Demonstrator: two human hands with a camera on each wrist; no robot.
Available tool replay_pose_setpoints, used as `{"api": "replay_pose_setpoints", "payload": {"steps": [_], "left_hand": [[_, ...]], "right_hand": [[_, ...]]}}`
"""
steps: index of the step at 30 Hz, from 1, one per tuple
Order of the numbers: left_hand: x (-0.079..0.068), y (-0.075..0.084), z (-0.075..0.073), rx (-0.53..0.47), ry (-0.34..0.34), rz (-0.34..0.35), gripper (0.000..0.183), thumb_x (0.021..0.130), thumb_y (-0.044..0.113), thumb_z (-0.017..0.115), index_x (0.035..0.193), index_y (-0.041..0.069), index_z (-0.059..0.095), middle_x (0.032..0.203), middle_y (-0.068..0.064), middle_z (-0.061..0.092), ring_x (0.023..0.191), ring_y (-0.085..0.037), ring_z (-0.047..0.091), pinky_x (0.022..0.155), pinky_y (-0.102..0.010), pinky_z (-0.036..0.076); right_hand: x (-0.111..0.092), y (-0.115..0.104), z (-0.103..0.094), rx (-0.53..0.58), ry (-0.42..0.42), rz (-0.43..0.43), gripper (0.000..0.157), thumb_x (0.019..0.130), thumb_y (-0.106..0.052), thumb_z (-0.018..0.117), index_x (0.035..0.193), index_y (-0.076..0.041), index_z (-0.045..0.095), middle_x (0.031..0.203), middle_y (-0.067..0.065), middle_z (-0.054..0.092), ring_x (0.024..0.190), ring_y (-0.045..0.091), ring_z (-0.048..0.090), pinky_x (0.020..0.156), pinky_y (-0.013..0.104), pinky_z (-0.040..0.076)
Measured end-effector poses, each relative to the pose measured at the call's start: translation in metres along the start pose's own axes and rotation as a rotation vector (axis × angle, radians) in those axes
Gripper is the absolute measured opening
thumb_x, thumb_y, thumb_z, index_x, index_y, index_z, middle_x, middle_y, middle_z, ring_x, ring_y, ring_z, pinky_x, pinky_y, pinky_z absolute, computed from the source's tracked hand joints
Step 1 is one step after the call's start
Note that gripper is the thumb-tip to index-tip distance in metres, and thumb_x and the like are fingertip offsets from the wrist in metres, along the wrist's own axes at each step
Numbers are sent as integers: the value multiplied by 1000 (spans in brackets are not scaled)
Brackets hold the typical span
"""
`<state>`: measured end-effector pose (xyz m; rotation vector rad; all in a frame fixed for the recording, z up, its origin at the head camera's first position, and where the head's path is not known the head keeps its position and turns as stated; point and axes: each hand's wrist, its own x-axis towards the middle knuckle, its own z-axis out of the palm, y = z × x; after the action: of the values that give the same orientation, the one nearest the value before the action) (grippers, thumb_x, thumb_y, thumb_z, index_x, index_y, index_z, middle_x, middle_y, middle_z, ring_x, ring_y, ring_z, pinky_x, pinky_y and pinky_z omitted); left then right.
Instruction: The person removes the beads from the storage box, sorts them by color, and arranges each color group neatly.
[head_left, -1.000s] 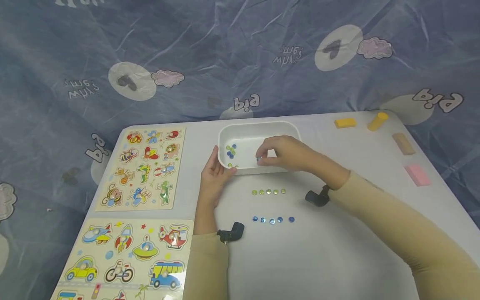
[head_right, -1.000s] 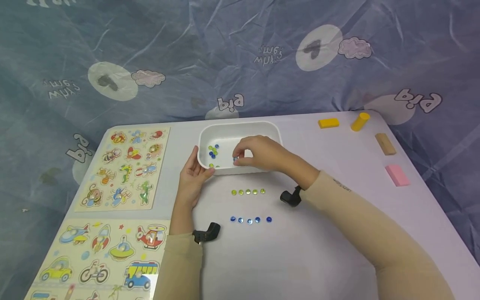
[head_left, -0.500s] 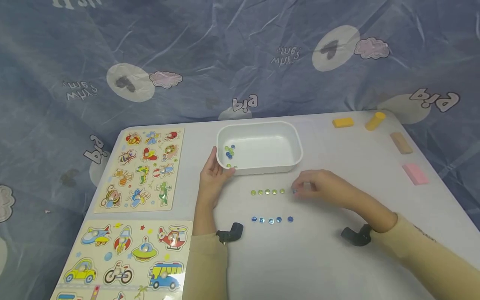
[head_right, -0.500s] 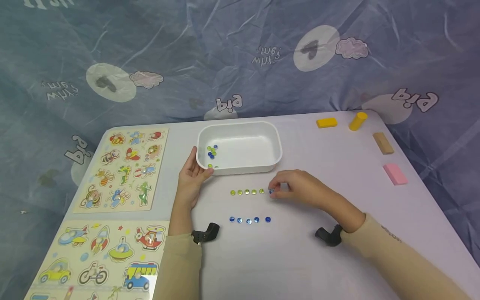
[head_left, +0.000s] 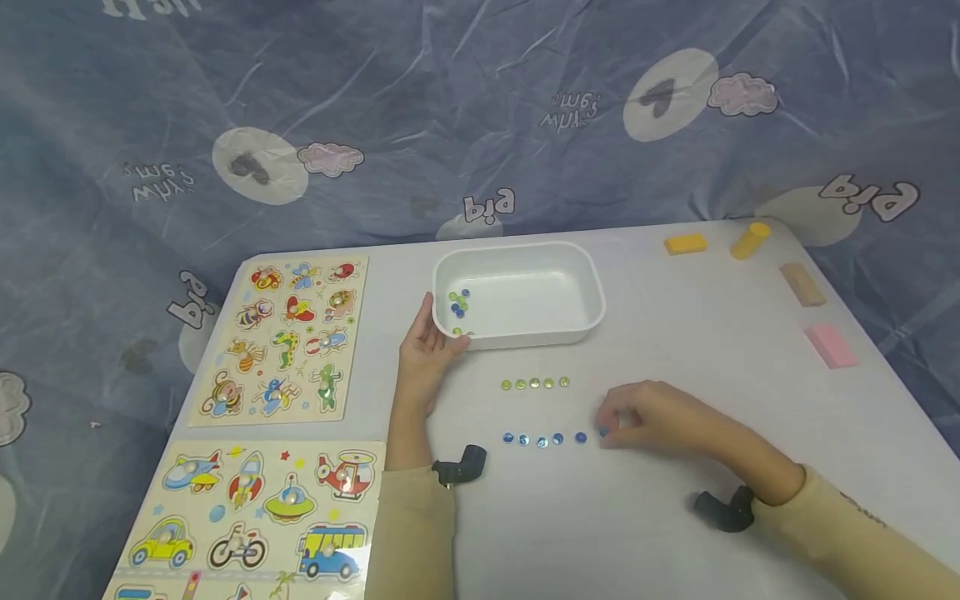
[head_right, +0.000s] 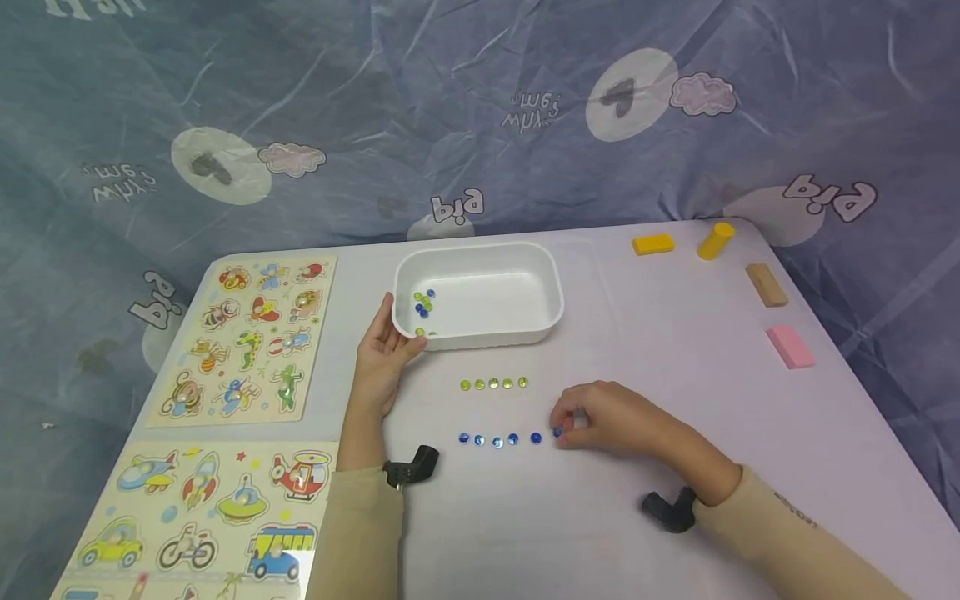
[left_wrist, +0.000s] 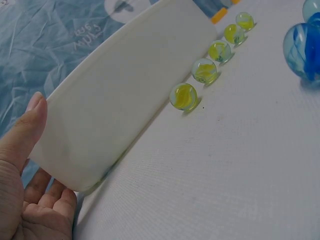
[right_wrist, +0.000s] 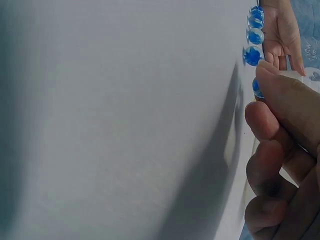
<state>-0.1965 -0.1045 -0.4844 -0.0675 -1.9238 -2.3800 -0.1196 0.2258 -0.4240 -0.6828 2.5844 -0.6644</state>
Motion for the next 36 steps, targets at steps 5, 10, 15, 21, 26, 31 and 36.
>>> {"api": "replay_pose_setpoints", "payload": {"steps": [5, 10, 15, 21, 26, 31, 36], "left_hand": [[0, 1, 0, 3, 4, -6, 88, 74, 11, 79, 146, 32, 32, 155, 9, 30, 143, -13, 30, 108, -13, 37], [0, 1, 0, 9, 6, -11, 90, 73, 13, 80, 146, 32, 31, 154, 11, 30, 143, -12, 29, 108, -13, 37], [0, 0, 0, 5, 4, -8, 90, 73, 15, 81, 146, 31, 32, 154, 11, 30, 143, -12, 29, 110, -15, 36], [-1, 4, 2, -14, -1, -18, 90, 74, 10, 80, 147, 30, 31, 154, 10, 30, 143, -12, 29, 110, -15, 36], [-5, 14, 5, -31, -10, -34, 89, 75, 3, 77, 147, 27, 31, 156, 5, 28, 144, -16, 27, 111, -17, 36], [-5, 15, 4, -17, 0, -41, 89, 75, 3, 77, 148, 27, 30, 156, 6, 28, 144, -16, 26, 112, -17, 35], [-2, 5, 1, -6, 7, -24, 90, 74, 8, 79, 147, 30, 31, 155, 8, 29, 144, -15, 28, 108, -12, 36]], "right_hand": [[-1, 1, 6, -32, 1, 6, 14, 76, -34, 76, 79, -37, 63, 72, -22, 58, 62, 0, 49, 60, 15, 45], [-1, 0, 8, -42, 4, 21, 15, 74, -36, 78, 79, -38, 64, 71, -22, 57, 59, 0, 47, 57, 15, 44], [0, -1, 9, -44, -3, 55, 15, 74, -38, 78, 79, -39, 63, 71, -23, 57, 59, 1, 48, 57, 15, 45], [-3, -1, 5, -34, 2, 80, 15, 75, -40, 76, 85, -39, 65, 76, -24, 60, 65, 1, 52, 61, 16, 47], [0, 4, -15, -14, 106, 71, 15, 81, -36, 72, 95, -39, 68, 87, -26, 63, 78, 1, 56, 70, 18, 51], [19, 4, -39, -44, 297, -58, 17, 85, -32, 70, 101, -30, 69, 94, -19, 66, 71, 3, 52, 60, 18, 49], [50, -8, -56, -50, 389, -116, 21, 84, -27, 71, 105, -23, 69, 97, -10, 66, 69, 6, 53, 58, 19, 48]]}}
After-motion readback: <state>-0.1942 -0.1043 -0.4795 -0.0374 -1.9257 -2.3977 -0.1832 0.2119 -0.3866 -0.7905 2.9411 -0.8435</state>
